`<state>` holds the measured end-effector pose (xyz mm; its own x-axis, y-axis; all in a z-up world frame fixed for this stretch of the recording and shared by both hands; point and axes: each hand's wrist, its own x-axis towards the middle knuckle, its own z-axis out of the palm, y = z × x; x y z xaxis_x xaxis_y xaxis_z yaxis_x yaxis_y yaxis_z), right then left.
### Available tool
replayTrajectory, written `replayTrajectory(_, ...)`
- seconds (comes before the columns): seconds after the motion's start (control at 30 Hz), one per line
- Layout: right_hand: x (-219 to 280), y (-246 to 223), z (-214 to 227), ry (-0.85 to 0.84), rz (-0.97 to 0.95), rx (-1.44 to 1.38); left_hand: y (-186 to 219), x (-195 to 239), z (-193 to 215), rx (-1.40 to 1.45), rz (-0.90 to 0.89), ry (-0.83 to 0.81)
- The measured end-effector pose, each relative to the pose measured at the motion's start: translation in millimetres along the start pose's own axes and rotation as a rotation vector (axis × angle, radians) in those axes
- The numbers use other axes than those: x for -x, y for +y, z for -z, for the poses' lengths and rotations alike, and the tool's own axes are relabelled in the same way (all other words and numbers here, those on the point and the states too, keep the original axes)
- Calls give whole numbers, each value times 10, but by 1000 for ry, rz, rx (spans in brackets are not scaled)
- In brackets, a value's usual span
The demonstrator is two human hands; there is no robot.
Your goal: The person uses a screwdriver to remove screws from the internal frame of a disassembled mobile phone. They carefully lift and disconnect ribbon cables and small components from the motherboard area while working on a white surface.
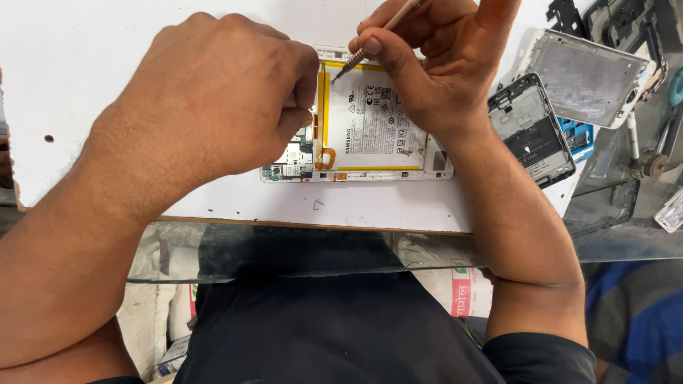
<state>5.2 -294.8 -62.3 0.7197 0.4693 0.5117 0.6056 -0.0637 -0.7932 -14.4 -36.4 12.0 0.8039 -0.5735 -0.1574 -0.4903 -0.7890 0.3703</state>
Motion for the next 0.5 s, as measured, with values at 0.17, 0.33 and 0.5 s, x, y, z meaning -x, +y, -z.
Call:
replayTrajectory(0.17, -67, -94, -62, 27, 64, 40, -15, 38, 34, -8, -124, 157)
replayTrajectory(0.33, -103, -182, -164, -28, 158, 52, 150, 314, 16, -310, -295, 40)
replayTrajectory(0.5, -194, -226, -161, -30, 127, 27, 302, 576, -114, -422, -249, 124)
